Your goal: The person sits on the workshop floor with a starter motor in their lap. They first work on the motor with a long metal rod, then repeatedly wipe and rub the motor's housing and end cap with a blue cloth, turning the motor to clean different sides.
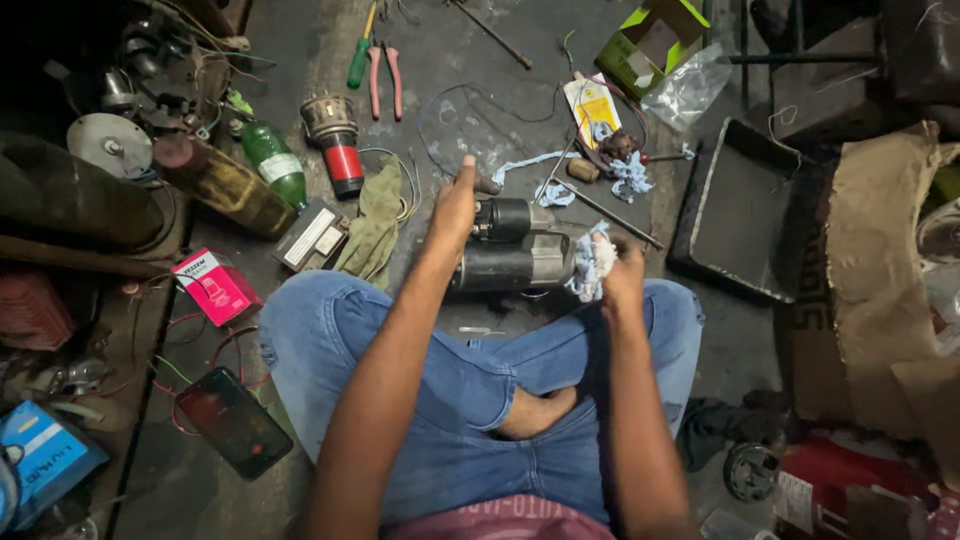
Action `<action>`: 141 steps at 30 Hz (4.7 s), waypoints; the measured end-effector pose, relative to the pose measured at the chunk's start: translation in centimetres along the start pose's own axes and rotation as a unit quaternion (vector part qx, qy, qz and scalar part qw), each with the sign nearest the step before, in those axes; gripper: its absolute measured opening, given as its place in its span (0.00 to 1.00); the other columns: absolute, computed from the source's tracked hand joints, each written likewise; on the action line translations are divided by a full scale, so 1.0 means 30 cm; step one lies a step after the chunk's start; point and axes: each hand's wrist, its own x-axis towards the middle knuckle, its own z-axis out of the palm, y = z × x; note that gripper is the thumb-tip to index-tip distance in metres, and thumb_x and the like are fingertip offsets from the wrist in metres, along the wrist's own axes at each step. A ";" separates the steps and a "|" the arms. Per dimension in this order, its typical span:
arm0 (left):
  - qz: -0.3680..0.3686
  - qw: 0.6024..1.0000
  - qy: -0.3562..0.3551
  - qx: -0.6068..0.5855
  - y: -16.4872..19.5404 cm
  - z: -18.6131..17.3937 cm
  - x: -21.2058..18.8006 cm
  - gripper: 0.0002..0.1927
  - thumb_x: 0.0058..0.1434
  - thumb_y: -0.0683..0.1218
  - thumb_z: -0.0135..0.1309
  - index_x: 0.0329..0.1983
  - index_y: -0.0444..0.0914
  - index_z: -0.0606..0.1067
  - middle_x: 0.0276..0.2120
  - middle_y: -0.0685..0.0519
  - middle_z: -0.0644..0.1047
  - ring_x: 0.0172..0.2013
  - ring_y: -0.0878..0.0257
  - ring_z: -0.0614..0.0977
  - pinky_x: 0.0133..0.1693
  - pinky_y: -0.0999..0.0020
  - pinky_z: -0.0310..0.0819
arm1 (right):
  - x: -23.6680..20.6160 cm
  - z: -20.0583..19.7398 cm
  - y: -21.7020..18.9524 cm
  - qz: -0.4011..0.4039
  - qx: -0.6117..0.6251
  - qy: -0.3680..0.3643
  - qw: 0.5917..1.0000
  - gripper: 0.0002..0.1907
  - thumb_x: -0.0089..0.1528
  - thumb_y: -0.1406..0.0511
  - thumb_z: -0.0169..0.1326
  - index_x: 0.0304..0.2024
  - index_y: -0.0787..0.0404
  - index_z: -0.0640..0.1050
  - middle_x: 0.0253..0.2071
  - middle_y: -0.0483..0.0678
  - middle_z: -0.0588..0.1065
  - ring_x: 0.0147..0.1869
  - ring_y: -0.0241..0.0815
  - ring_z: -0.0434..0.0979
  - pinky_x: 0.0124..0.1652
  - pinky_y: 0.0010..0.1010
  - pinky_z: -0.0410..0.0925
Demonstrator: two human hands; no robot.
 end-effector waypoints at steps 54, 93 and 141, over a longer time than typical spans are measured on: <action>-0.021 0.999 0.008 0.026 0.038 0.000 -0.015 0.35 0.68 0.68 0.39 0.35 0.38 0.83 0.29 0.52 0.79 0.31 0.61 0.73 0.39 0.65 0.67 | 0.006 0.044 -0.034 -0.136 -0.242 -0.183 0.943 0.25 0.74 0.58 0.45 0.25 0.67 0.67 0.23 0.51 0.63 0.29 0.37 0.62 0.30 0.40 0.59; -0.013 1.000 -0.004 -0.013 0.019 0.007 -0.006 0.35 0.67 0.69 0.40 0.32 0.36 0.83 0.28 0.50 0.80 0.31 0.61 0.79 0.39 0.65 0.72 | 0.097 0.045 -0.075 0.009 -0.508 -0.315 0.801 0.15 0.62 0.59 0.52 0.36 0.65 0.80 0.35 0.58 0.80 0.36 0.45 0.81 0.37 0.43 0.71; -0.039 0.999 0.004 0.011 -0.047 -0.016 0.034 0.36 0.68 0.69 0.39 0.36 0.36 0.84 0.33 0.48 0.82 0.35 0.60 0.81 0.43 0.64 0.73 | -0.039 0.023 0.088 -0.210 -0.245 -0.057 0.945 0.28 0.74 0.54 0.39 0.26 0.66 0.68 0.21 0.46 0.63 0.28 0.38 0.60 0.31 0.37 0.59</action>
